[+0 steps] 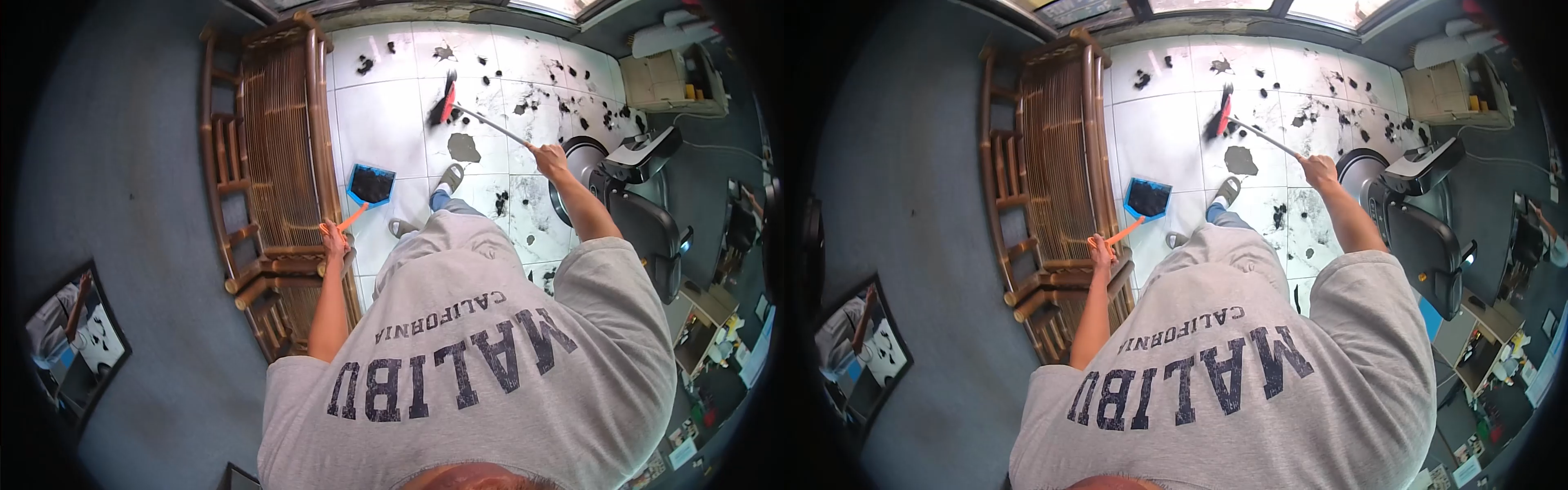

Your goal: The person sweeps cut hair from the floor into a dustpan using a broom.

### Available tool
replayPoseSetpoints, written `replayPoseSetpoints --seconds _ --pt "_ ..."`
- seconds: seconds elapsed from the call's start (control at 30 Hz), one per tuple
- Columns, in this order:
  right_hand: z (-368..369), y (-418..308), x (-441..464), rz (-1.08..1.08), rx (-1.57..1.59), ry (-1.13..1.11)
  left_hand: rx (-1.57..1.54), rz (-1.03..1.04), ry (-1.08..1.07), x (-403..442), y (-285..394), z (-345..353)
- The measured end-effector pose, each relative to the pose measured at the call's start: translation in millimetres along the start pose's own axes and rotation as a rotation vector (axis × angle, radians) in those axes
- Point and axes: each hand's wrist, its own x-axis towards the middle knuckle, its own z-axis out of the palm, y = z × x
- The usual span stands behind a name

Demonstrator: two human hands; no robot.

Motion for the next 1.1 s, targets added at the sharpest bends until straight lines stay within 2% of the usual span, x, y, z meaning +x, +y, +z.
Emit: replayPoseSetpoints --seconds 0.07,0.13,0.3,0.33,0.4,0.47,0.6,0.7,0.8,0.87,0.97,1.1 --pt "9.1 10.6 -15.2 0.103 0.131 0.051 0.055 0.014 -0.020 11.7 17.7 14.5" --pt "5.0 1.5 -23.0 0.305 0.306 -0.088 0.115 0.015 -0.022 18.0 38.8 30.3" --pt "13.6 -33.6 -12.0 0.522 0.785 -0.075 0.206 0.036 -0.108 50.0 89.5 63.4" --pt "10.8 -42.3 -7.9 0.591 0.920 -0.137 0.213 0.040 -0.128 54.9 99.5 70.5" --pt "25.3 -64.2 2.3 0.581 0.962 0.031 0.297 0.055 -0.149 71.1 117.4 85.6" --pt "24.8 -85.0 11.7 0.628 1.008 0.056 0.342 0.046 -0.183 86.8 137.1 99.7" --pt "-15.4 -131.1 32.0 0.752 1.118 -0.063 0.338 0.032 -0.244 122.0 183.3 128.9" --pt "-18.4 -172.0 42.3 0.774 1.105 -0.029 0.420 0.008 -0.308 157.6 204.9 148.3" --pt "-23.1 -213.3 63.2 0.764 1.158 -0.099 0.521 0.009 -0.308 168.1 239.4 165.7" --pt "-48.5 -236.2 65.8 0.861 1.322 -0.223 0.571 0.033 -0.291 172.7 256.7 173.7" --pt "-54.2 -270.6 60.9 0.879 1.294 -0.148 0.618 0.032 -0.421 167.6 292.7 181.2" --pt "-81.8 -304.6 45.0 0.902 1.301 -0.120 0.670 -0.021 -0.462 183.1 312.1 186.5"
